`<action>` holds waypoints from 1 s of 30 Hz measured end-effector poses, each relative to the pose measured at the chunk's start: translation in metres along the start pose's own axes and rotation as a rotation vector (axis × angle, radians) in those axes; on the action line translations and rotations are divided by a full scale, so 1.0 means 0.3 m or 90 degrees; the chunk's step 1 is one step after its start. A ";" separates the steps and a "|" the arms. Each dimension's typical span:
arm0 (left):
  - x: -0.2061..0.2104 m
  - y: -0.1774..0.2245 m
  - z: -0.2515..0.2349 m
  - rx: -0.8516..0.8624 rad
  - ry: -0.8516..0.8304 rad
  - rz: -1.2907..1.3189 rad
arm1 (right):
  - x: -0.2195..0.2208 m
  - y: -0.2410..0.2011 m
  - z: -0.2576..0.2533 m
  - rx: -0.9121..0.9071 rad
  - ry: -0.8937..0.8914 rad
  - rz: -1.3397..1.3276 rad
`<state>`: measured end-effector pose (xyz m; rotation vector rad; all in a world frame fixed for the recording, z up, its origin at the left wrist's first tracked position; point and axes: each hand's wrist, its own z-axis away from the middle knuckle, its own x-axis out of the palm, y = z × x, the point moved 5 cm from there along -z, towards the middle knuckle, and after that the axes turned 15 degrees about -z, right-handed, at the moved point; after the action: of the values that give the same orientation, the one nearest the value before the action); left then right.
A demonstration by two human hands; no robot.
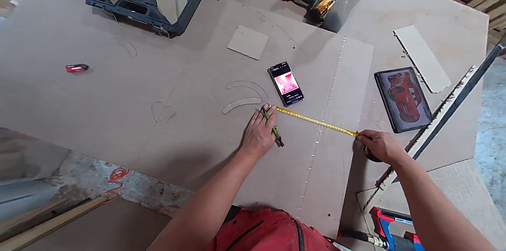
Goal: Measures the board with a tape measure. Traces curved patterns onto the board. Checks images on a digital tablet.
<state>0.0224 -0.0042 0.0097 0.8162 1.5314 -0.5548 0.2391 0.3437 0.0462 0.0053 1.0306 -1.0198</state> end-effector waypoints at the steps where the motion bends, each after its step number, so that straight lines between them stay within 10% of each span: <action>1: 0.001 -0.001 0.003 -0.015 -0.005 -0.009 | 0.001 0.002 -0.002 0.002 -0.001 0.001; 30: 0.019 -0.009 0.011 -0.069 -0.039 0.041 | 0.011 0.038 -0.020 -0.007 -0.066 -0.137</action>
<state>0.0225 -0.0072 0.0033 0.7548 1.4613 -0.4419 0.2431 0.3505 0.0356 -0.1697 0.9558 -1.1973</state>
